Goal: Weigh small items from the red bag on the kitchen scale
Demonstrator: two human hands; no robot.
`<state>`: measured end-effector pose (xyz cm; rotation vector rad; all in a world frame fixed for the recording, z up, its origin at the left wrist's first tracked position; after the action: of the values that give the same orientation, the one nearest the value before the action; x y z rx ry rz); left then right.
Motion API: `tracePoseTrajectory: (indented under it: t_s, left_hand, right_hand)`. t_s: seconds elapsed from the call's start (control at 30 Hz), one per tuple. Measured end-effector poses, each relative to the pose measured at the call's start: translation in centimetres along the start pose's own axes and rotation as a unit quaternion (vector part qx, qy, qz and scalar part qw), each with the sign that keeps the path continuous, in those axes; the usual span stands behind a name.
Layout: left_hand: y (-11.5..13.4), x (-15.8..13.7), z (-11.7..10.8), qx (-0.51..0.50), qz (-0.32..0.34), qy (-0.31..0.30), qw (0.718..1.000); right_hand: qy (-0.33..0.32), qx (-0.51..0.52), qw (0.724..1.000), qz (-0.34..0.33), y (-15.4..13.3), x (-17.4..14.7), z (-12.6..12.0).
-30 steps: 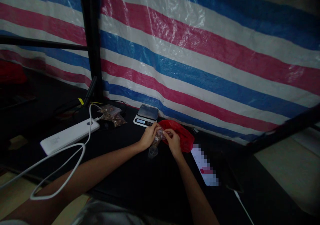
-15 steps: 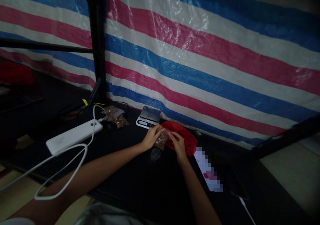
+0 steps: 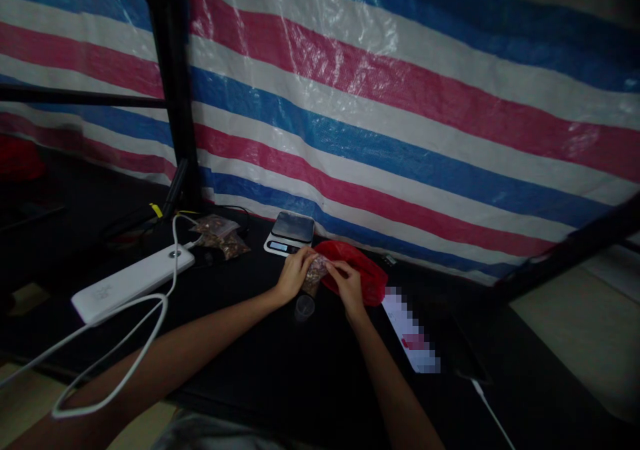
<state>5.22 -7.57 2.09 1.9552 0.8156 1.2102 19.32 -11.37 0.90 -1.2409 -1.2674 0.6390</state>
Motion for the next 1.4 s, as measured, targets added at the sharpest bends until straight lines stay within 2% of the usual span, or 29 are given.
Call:
tracePoseTrajectory:
  t_s: [0.3,0.43,0.6,0.7,0.83,1.03,1.4]
  left_hand:
    - [-0.3,-0.1,0.9,0.096,0.008,-0.014,0.995]
    - [-0.1,-0.1,0.9,0.055,0.007,-0.014,0.998]
    - [0.2,-0.1,0.2,-0.005,-0.007,0.003,1.000]
    - [0.0,-0.1,-0.1,-0.003,-0.021,0.012,1.000]
    - [-0.5,0.1,-0.4,-0.003,-0.027,0.023,0.999]
    - [-1.0,0.4,-0.6,-0.072,-0.023,0.036,0.996]
    - [-0.4,0.2,-0.7,-0.030,-0.011,0.032,0.999]
  right_hand:
    - [0.036,-0.039,0.998,0.024,1.1,-0.2,-0.4]
    - [0.036,-0.022,0.998,0.035,1.1,-0.1,-0.4]
    - [0.023,0.051,0.996,0.068,1.1,-0.2,-0.1]
    - [0.019,0.044,0.996,0.080,1.3,-0.2,-0.3]
    - [0.045,0.026,0.996,0.078,1.4,-0.2,-1.5]
    - [0.049,0.049,0.995,0.068,1.1,-0.2,-1.6]
    - [0.042,0.084,0.994,0.063,1.6,-0.3,-1.5]
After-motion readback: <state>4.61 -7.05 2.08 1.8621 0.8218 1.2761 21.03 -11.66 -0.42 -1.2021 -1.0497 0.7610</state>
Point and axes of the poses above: each hand's wrist, its own x-axis towards the middle knuckle, its own z-axis out of the palm, y = z × x, the point moved 10 cm from there along x, towards the middle knuckle, and after that the axes turned 4 degrees about -y, right-handed, at the moved point
